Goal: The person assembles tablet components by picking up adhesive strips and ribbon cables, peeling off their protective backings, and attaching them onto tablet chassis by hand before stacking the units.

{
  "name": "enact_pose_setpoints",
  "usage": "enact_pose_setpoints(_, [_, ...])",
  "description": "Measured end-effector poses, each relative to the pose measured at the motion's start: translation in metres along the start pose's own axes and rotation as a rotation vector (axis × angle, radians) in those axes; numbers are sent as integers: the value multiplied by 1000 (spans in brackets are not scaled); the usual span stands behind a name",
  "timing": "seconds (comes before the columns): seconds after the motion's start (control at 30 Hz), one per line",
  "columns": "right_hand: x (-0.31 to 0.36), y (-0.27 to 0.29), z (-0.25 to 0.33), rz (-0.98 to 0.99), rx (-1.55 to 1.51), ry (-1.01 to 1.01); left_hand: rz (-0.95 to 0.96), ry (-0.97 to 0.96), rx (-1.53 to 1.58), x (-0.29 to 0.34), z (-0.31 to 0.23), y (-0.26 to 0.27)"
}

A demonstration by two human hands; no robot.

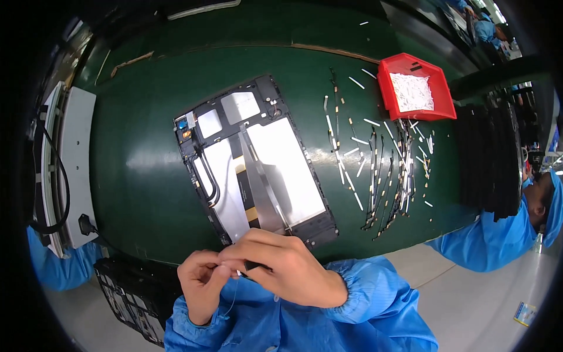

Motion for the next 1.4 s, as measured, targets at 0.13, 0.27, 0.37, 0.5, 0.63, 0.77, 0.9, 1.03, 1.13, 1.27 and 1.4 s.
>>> enact_pose_setpoints(0.13, [6,8,8,28,50,106,98,-366,-439,-4,-18,-5])
enact_pose_setpoints(0.27, [16,24,37,69,210,302,142,-756,-600,-5,-31,-19])
enact_pose_setpoints(0.37, [18,88,68,-360,570,560,206,-919,-676,-13,-32,-27])
enact_pose_setpoints(0.5, [1,200,75,-1089,849,435,237,-1041,-751,-22,-34,-27])
enact_pose_setpoints(0.63, [-22,265,42,-1028,982,375,-4,-802,-479,-27,-21,-13])
enact_pose_setpoints(0.77, [-23,235,45,-959,1035,181,-13,-739,-389,-36,-23,-6])
enact_pose_setpoints(0.9, [-9,137,46,-497,915,61,88,-682,-537,-56,-35,-11])
enact_pose_setpoints(1.03, [0,46,27,102,566,97,111,-708,-516,-69,-37,-9])
enact_pose_setpoints(1.13, [-3,22,10,-22,403,149,105,-700,-507,-68,-39,-5])
enact_pose_setpoints(1.27, [-1,9,-8,-82,370,292,86,-682,-492,-70,-38,-3])
enact_pose_setpoints(1.4, [7,4,-11,-68,553,468,63,-682,-492,-70,-37,-1])
Point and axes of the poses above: each hand's wrist, its own x-axis away from the middle knuckle, its own y-axis out of the back of the hand, z = x × y, the point moved 5 cm from there along -x, towards the middle knuckle, and after that the axes turned 7 degrees about -z, right-handed, at the moved point
